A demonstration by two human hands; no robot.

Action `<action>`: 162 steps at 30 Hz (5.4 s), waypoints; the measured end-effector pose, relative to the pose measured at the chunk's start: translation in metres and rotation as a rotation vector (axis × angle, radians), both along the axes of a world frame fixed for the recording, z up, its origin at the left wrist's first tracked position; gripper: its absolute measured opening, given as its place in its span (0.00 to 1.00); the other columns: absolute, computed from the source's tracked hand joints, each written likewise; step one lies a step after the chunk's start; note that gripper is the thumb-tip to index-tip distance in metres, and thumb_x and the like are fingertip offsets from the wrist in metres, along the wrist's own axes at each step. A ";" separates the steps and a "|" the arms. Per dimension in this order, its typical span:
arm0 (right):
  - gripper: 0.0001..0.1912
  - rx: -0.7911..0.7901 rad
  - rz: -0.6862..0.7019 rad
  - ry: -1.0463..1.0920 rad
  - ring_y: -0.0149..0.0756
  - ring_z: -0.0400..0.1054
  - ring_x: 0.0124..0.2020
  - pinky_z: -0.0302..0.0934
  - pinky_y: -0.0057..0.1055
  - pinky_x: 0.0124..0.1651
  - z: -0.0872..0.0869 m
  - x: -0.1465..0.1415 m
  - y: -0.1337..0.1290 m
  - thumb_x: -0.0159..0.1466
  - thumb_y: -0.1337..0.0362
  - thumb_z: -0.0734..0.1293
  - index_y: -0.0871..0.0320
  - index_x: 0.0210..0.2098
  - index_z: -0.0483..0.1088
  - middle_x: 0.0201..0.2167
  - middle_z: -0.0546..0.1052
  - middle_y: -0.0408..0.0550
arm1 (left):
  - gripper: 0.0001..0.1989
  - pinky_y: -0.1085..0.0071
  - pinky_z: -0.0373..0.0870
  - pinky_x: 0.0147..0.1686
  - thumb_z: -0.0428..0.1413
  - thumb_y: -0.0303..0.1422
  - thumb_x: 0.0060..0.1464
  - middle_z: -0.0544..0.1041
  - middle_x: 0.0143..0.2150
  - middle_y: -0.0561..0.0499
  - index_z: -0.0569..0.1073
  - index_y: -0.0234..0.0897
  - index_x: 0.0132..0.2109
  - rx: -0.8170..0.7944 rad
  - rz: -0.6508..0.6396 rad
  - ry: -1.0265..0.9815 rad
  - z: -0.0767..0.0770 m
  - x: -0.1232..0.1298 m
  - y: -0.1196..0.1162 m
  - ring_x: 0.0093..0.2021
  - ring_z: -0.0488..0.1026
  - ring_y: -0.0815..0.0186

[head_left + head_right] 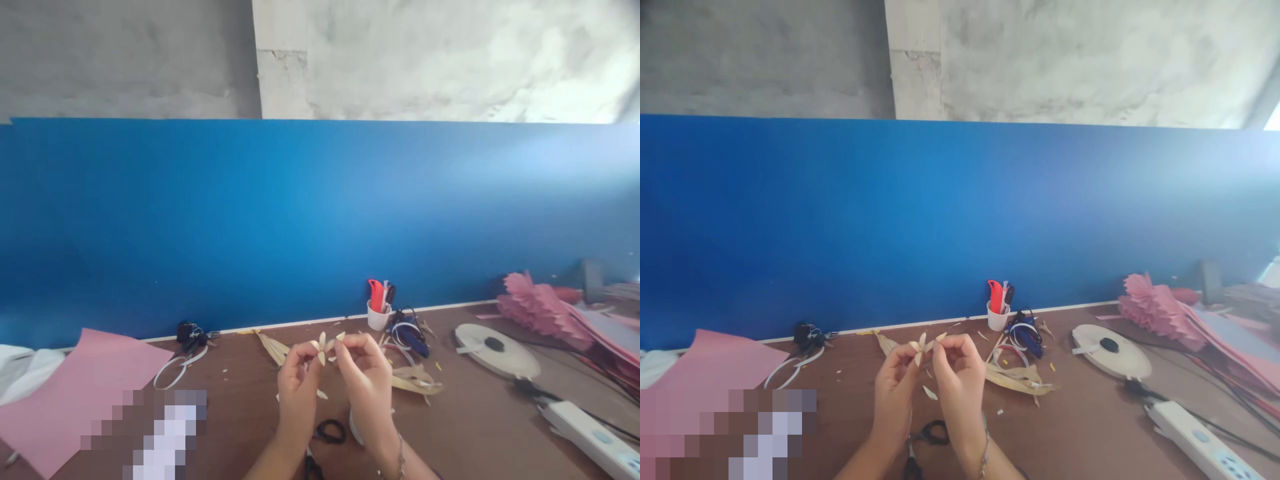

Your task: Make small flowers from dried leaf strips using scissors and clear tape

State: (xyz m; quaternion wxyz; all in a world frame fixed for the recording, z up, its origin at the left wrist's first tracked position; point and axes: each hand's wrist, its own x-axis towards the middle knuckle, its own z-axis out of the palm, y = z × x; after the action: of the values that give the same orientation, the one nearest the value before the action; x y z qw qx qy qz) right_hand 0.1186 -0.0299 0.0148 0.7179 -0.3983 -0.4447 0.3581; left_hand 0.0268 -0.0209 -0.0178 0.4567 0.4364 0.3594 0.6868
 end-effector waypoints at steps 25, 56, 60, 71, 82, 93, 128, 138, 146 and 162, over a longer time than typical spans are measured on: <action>0.14 -0.221 0.176 0.273 0.29 0.64 0.25 0.60 0.25 0.31 0.014 -0.004 -0.008 0.49 0.58 0.75 0.57 0.24 0.68 0.24 0.74 0.41 | 0.11 0.75 0.72 0.36 0.63 0.34 0.47 0.75 0.33 0.52 0.70 0.37 0.36 0.059 0.272 -0.029 0.010 -0.005 -0.007 0.35 0.74 0.68; 0.11 -0.198 0.165 0.230 0.29 0.64 0.24 0.60 0.26 0.30 0.007 -0.014 -0.013 0.51 0.59 0.74 0.57 0.23 0.69 0.21 0.73 0.40 | 0.03 0.70 0.74 0.36 0.61 0.32 0.50 0.80 0.33 0.48 0.76 0.40 0.33 0.262 0.470 0.340 -0.003 -0.011 -0.003 0.35 0.77 0.62; 0.11 -0.193 0.133 0.198 0.32 0.67 0.26 0.62 0.27 0.31 0.006 -0.013 -0.012 0.50 0.59 0.74 0.57 0.23 0.69 0.22 0.75 0.41 | 0.05 0.70 0.74 0.36 0.61 0.33 0.49 0.80 0.32 0.49 0.76 0.39 0.34 0.170 0.460 0.318 -0.007 -0.010 -0.003 0.34 0.78 0.62; 0.10 -0.092 0.063 0.043 0.41 0.73 0.33 0.67 0.34 0.37 0.006 -0.011 -0.014 0.52 0.58 0.73 0.57 0.25 0.73 0.28 0.79 0.49 | 0.13 0.68 0.74 0.37 0.63 0.35 0.45 0.80 0.34 0.47 0.70 0.38 0.37 0.035 0.258 0.052 0.013 -0.007 -0.004 0.37 0.78 0.60; 0.03 0.152 0.112 -0.317 0.35 0.66 0.31 0.61 0.30 0.33 0.007 0.014 0.006 0.58 0.65 0.68 0.55 0.31 0.69 0.29 0.71 0.44 | 0.18 0.69 0.70 0.36 0.65 0.33 0.43 0.79 0.26 0.53 0.66 0.38 0.39 -0.055 -0.215 -0.061 0.039 -0.022 0.003 0.29 0.76 0.65; 0.05 0.172 0.279 -0.442 0.38 0.65 0.33 0.59 0.30 0.33 0.017 0.026 0.008 0.59 0.64 0.68 0.54 0.26 0.72 0.30 0.70 0.45 | 0.17 0.74 0.66 0.31 0.68 0.33 0.39 0.78 0.25 0.54 0.68 0.37 0.34 -0.153 -0.349 -0.012 0.054 -0.028 -0.001 0.26 0.73 0.69; 0.05 0.217 0.468 -0.429 0.35 0.64 0.33 0.58 0.30 0.36 0.015 0.039 0.016 0.60 0.64 0.69 0.55 0.27 0.73 0.29 0.70 0.44 | 0.18 0.77 0.62 0.27 0.63 0.31 0.46 0.77 0.27 0.55 0.62 0.38 0.39 -0.086 -0.384 0.192 0.071 -0.031 -0.016 0.25 0.68 0.74; 0.11 0.110 0.348 -0.285 0.31 0.64 0.30 0.60 0.27 0.33 0.015 0.031 0.007 0.56 0.65 0.72 0.54 0.33 0.65 0.29 0.70 0.41 | 0.15 0.75 0.65 0.32 0.63 0.33 0.47 0.78 0.29 0.53 0.63 0.38 0.38 -0.041 -0.348 0.180 0.068 -0.032 -0.016 0.29 0.71 0.71; 0.08 0.068 0.437 -0.277 0.32 0.61 0.30 0.56 0.30 0.34 0.023 0.031 0.003 0.57 0.63 0.71 0.57 0.26 0.68 0.27 0.67 0.41 | 0.13 0.74 0.68 0.33 0.63 0.34 0.47 0.80 0.30 0.51 0.67 0.38 0.37 -0.046 -0.279 0.226 0.069 -0.031 -0.019 0.31 0.74 0.68; 0.08 0.034 0.464 -0.063 0.32 0.64 0.29 0.60 0.29 0.33 0.025 0.026 -0.003 0.54 0.63 0.73 0.57 0.25 0.70 0.27 0.70 0.42 | 0.08 0.71 0.69 0.32 0.60 0.36 0.50 0.78 0.26 0.49 0.78 0.35 0.29 0.134 -0.177 0.290 0.052 -0.023 -0.016 0.30 0.73 0.65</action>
State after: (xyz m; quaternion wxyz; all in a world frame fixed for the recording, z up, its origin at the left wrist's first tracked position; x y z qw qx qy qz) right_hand 0.1449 -0.0327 0.0402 0.6086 -0.2843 -0.5526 0.4934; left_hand 0.0034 -0.0371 0.0346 0.4284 0.5904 0.3352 0.5963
